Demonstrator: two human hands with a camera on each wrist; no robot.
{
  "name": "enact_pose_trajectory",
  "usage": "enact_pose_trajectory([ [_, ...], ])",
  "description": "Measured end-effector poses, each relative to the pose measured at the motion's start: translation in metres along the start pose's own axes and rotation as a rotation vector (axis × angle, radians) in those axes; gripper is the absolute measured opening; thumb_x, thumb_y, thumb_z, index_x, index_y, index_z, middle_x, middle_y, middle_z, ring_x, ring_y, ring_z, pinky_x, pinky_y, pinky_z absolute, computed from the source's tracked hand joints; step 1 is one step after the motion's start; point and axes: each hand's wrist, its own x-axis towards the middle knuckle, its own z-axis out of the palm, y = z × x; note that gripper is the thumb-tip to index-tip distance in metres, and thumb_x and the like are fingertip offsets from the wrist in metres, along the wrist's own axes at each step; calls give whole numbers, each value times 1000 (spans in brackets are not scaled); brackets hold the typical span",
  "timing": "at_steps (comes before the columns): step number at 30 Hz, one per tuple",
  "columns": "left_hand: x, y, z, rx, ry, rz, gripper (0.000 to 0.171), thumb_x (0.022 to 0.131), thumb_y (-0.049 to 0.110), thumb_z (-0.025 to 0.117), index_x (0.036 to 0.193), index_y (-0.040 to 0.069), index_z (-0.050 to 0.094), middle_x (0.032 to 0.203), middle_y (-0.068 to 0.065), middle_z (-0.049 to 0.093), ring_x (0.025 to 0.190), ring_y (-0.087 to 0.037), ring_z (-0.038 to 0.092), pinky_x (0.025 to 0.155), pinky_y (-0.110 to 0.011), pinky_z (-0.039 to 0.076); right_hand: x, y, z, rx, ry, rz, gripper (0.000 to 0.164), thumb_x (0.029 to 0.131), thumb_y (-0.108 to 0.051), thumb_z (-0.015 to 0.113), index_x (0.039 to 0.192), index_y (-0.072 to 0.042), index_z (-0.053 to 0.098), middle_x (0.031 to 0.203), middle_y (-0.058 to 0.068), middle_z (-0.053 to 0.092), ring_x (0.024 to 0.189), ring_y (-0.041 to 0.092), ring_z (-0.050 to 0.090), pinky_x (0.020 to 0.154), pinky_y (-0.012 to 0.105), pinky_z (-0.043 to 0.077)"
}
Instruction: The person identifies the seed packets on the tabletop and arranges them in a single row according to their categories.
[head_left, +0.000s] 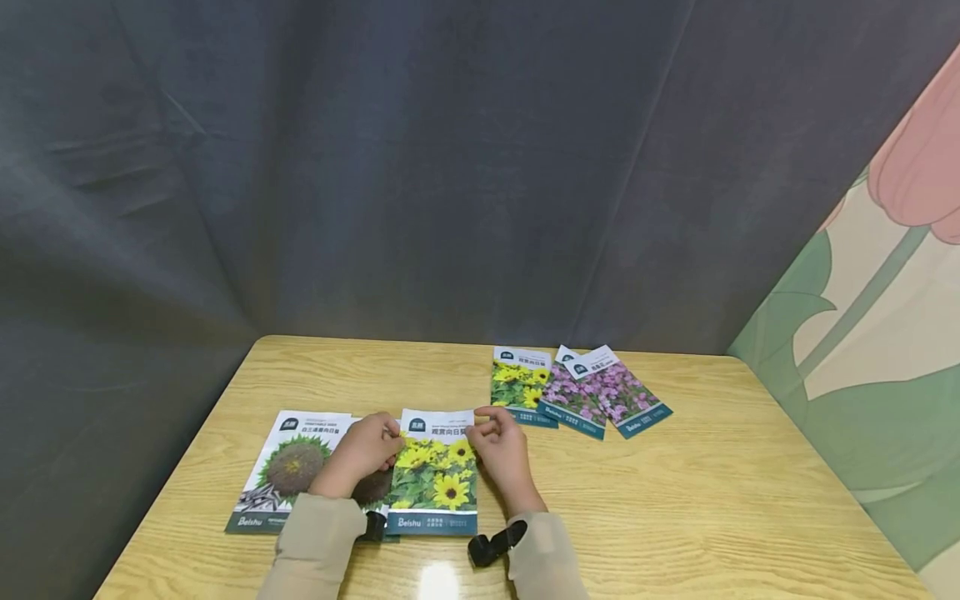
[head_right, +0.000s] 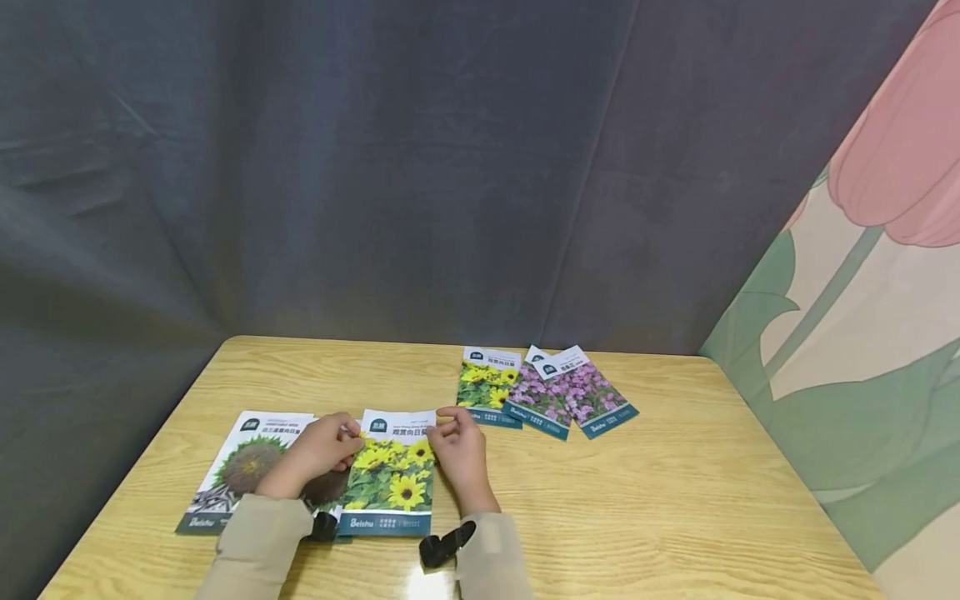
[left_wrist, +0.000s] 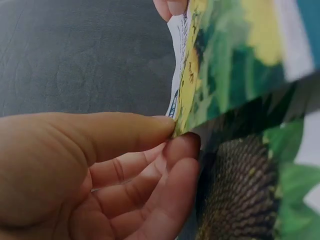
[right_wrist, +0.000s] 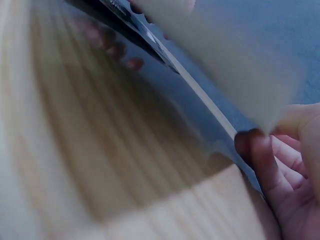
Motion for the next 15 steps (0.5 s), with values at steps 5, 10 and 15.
enact_pose_trajectory([
  [5,0,1,1,83,9,3,9,91,9,59,97,3,57,65,-5,56,55,-17,51,50,-30,42,0,1,1,-34,-4,1,27,86,-10,67,111,-8,57,78,6,61,54,13,52,46,26,46],
  [10,0,1,4,170,19,3,8,90,11,61,95,5,56,68,-4,55,56,-17,49,52,-32,40,0,1,2,-78,-4,-22,22,84,-5,66,105,-6,58,76,5,58,55,11,48,46,22,42],
  [15,0,1,7,201,14,-7,10,90,11,61,96,5,55,71,-5,53,58,-19,48,54,-34,39,0,-1,2,-117,9,-41,20,83,-4,67,100,-6,58,76,5,56,60,12,49,52,21,42],
])
